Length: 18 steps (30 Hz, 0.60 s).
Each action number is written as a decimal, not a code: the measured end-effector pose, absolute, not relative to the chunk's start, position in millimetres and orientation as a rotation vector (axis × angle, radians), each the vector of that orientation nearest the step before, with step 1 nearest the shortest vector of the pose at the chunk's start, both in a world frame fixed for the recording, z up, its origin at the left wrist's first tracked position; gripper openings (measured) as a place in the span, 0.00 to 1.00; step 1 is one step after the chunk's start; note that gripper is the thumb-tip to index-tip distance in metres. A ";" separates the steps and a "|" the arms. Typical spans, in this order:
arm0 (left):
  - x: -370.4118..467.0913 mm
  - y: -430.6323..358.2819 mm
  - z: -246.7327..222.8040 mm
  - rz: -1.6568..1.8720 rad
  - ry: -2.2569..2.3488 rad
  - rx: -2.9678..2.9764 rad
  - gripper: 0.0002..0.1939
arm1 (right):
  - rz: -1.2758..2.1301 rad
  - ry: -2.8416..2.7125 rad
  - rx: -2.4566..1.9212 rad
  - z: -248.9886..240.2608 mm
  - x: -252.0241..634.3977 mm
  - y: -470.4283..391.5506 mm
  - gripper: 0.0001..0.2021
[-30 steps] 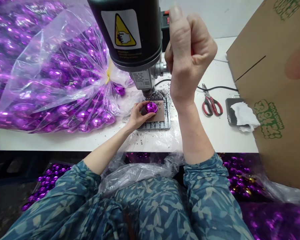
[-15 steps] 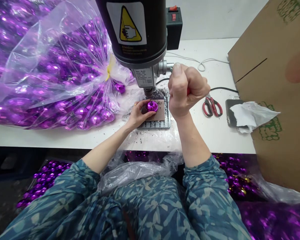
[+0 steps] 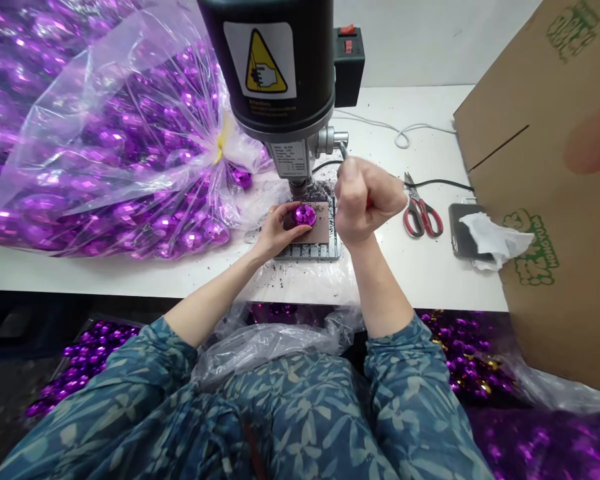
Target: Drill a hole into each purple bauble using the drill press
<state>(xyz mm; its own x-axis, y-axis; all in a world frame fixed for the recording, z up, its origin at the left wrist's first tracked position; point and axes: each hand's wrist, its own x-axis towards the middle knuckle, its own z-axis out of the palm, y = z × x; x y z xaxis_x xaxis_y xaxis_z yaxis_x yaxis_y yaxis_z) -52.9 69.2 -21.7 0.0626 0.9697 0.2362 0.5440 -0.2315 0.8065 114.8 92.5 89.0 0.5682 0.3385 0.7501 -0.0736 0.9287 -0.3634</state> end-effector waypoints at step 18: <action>-111.2 -8.3 54.2 0.405 1.448 2.080 0.16 | 0.502 -0.931 -0.271 159.5 119.0 105.3 0.31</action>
<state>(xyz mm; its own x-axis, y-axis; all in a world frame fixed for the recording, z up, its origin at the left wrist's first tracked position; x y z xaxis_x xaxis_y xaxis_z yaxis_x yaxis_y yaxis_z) -111.2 -8.3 54.2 0.3685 0.9269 -0.0714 0.7551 -0.2537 0.6045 119.0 105.3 159.5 0.4945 0.5219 0.6951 -0.2936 0.8529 -0.4316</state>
